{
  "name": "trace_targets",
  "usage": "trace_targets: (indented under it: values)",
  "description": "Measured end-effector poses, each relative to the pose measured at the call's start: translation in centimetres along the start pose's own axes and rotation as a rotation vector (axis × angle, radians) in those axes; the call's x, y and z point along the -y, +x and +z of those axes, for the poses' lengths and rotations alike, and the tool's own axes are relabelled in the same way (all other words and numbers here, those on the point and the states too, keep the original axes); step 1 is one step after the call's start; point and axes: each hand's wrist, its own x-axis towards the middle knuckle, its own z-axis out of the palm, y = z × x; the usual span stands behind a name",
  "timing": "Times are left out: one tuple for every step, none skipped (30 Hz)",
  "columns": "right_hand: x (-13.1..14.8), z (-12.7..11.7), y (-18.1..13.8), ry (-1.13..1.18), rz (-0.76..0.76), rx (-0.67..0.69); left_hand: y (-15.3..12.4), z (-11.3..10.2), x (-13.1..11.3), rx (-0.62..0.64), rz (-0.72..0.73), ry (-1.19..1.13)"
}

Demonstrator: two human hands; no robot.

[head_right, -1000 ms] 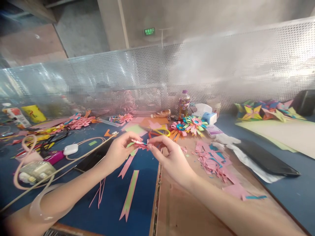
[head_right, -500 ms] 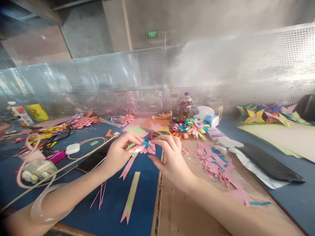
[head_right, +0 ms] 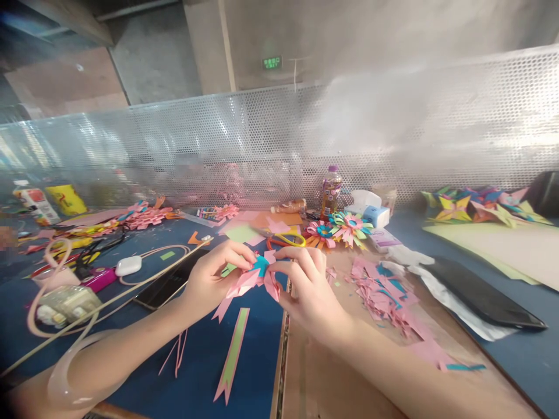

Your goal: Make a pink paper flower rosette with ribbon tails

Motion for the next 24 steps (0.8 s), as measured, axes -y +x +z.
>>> trace_targets:
  values:
    - [0.00,0.01,-0.02,-0.003,0.002,-0.009,0.00,0.00,-0.05,0.000,0.007,-0.008]
    - [0.00,0.02,-0.05,-0.007,0.007,-0.021,0.00,0.00,-0.09,-0.002,0.016,-0.017]
    - [0.00,0.03,-0.09,-0.012,0.015,-0.032,-0.01,0.00,-0.12,-0.007,0.027,-0.026]
    - [0.01,0.04,-0.13,-0.019,0.026,-0.046,-0.03,-0.01,-0.14,-0.012,0.040,-0.032]
    - [0.02,0.04,-0.17,-0.026,0.038,-0.059,-0.05,-0.02,-0.14,-0.016,0.050,-0.036]
    - [0.03,0.03,-0.20,-0.031,0.046,-0.068,-0.09,-0.05,-0.14,-0.019,0.058,-0.038]
    - [0.04,0.01,-0.22,-0.036,0.051,-0.073,-0.12,-0.09,-0.13,-0.019,0.064,-0.037]
    - [0.05,-0.01,-0.23,-0.040,0.052,-0.077,-0.15,-0.13,-0.12,-0.016,0.070,-0.036]
    - [0.05,-0.02,-0.22,-0.042,0.048,-0.077,-0.18,-0.19,-0.11,-0.008,0.078,-0.036]
    - [0.06,-0.03,-0.21,-0.044,0.041,-0.076,-0.21,-0.25,-0.09,0.001,0.088,-0.038]
    - [0.07,-0.04,-0.19,-0.044,0.032,-0.073,-0.22,-0.31,-0.08,0.010,0.097,-0.040]
    - [0.08,-0.05,-0.17,-0.044,0.026,-0.074,-0.23,-0.37,-0.07,0.020,0.107,-0.042]
    - [0.10,-0.06,-0.15,-0.043,0.021,-0.080,-0.23,-0.42,-0.07,0.026,0.117,-0.042]
    - [0.12,-0.08,-0.14,-0.041,0.019,-0.090,-0.23,-0.47,-0.06,0.029,0.125,-0.041]
    - [0.15,-0.11,-0.14,-0.039,0.016,-0.102,-0.22,-0.50,-0.05,0.028,0.132,-0.037]
    - [0.20,-0.15,-0.14,-0.035,0.012,-0.116,-0.21,-0.53,-0.04,0.027,0.142,-0.035]
    - [0.25,-0.20,-0.13,-0.031,0.005,-0.127,-0.19,-0.55,-0.03,0.026,0.151,-0.034]
    - [0.31,-0.25,-0.12,-0.029,-0.005,-0.133,-0.17,-0.55,0.00,0.027,0.159,-0.034]
    - [0.38,-0.30,-0.10,-0.027,-0.020,-0.137,-0.14,-0.55,0.03,0.027,0.169,-0.037]
    - [0.45,-0.35,-0.07,-0.028,-0.036,-0.142,-0.11,-0.53,0.07,0.027,0.182,-0.043]
    - [0.53,-0.40,-0.03,-0.030,-0.054,-0.149,-0.07,-0.51,0.12,0.026,0.199,-0.049]
    - [0.60,-0.44,0.01,-0.032,-0.070,-0.157,-0.03,-0.49,0.17,0.023,0.215,-0.055]
    - [0.65,-0.47,0.06,-0.035,-0.085,-0.162,0.00,-0.47,0.22,0.022,0.229,-0.059]
    - [0.70,-0.49,0.09,-0.037,-0.099,-0.164,0.04,-0.45,0.26,0.020,0.240,-0.060]
